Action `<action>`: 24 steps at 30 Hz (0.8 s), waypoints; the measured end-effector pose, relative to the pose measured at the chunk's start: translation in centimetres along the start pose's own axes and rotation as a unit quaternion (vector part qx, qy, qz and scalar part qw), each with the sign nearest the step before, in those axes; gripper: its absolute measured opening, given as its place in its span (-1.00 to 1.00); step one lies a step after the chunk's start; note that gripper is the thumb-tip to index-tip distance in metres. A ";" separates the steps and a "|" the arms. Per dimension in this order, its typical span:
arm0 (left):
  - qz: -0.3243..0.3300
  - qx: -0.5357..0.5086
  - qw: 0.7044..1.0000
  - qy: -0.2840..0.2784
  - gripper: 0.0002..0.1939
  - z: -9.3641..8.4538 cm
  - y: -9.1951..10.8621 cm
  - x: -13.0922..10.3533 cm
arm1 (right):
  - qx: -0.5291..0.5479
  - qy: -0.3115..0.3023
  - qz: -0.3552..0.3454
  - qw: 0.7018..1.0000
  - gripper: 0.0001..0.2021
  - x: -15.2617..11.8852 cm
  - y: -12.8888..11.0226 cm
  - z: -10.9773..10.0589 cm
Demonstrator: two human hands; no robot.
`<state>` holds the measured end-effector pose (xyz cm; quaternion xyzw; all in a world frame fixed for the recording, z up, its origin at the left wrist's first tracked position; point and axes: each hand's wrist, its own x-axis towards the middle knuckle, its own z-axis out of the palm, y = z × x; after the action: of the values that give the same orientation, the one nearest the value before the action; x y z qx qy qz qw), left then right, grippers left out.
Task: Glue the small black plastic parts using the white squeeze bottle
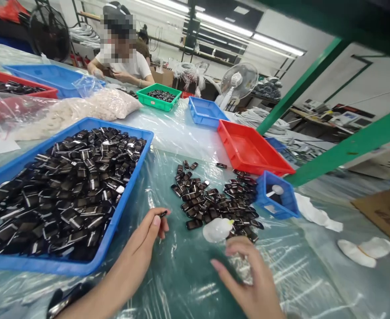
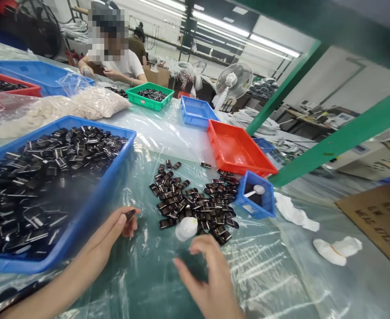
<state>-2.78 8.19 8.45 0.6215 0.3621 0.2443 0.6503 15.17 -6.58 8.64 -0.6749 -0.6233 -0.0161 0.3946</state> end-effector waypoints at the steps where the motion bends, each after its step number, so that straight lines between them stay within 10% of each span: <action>1: 0.002 -0.009 1.000 -0.005 -0.61 0.0 0.0 0.1 | -0.002 -0.016 -0.027 1.000 -0.80 -0.1 -0.6 0.2; 8: 0.001 -0.047 0.998 -0.050 -0.57 0.1 0.3 0.1 | -0.042 -0.168 -0.096 0.980 -0.70 1.7 -2.8 4.2; 16: -0.009 -0.070 0.992 -0.102 -0.56 0.0 0.4 -0.3 | 0.169 -0.155 0.079 0.970 -0.84 3.0 -3.6 4.1; 24: -0.011 -0.090 0.971 -0.222 -0.55 0.4 0.6 -1.6 | 0.473 -0.167 0.328 0.801 -0.79 4.0 -4.9 2.0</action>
<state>-3.36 6.78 9.29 0.5950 0.1923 0.1249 0.7703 10.97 -2.58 11.83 -0.5611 -0.3515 0.5234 0.5363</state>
